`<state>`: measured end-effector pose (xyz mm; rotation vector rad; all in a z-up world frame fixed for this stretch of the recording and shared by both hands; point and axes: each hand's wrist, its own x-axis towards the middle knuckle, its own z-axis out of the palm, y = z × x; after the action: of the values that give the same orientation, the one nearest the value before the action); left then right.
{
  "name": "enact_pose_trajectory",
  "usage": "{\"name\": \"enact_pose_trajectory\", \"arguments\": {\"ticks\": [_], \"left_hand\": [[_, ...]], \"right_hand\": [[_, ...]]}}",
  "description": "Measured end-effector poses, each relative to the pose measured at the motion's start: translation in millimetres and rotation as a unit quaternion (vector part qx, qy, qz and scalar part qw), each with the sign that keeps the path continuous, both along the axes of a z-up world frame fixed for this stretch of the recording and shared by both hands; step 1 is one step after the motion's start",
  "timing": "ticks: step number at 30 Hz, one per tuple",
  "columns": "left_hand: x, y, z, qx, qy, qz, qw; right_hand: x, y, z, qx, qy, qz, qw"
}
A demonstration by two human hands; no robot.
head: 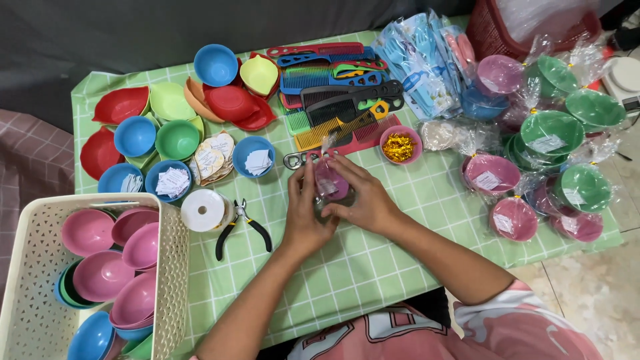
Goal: The person is seen packaging small, colorful plastic bowls into individual clear plastic bags. They pick up a bowl, open a bag, insert the bowl, and then set the packaged item aside, repeating this process for several bowls.
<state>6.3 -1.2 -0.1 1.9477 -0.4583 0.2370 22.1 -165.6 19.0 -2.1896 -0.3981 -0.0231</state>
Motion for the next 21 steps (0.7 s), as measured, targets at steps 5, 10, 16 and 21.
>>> {"name": "enact_pose_trajectory", "arguments": {"ticks": [5, 10, 16, 21], "left_hand": [[-4.3, 2.4, 13.1, -0.067, 0.011, -0.103, 0.992], [-0.6, 7.5, 0.7, -0.015, -0.026, -0.071, 0.997], [2.8, 7.2, -14.8, 0.067, -0.029, -0.017, 0.997], [0.0, 6.2, -13.3, 0.077, 0.031, -0.014, 0.996]], "right_hand": [[10.3, -7.6, 11.9, 0.008, -0.047, -0.036, 0.998], [5.7, -29.9, 41.8, 0.001, -0.098, -0.031, 0.995], [-18.2, -79.0, 97.1, -0.042, -0.188, -0.099, 0.976], [-58.9, -142.4, 123.4, -0.097, -0.307, -0.210, 0.923]]}}
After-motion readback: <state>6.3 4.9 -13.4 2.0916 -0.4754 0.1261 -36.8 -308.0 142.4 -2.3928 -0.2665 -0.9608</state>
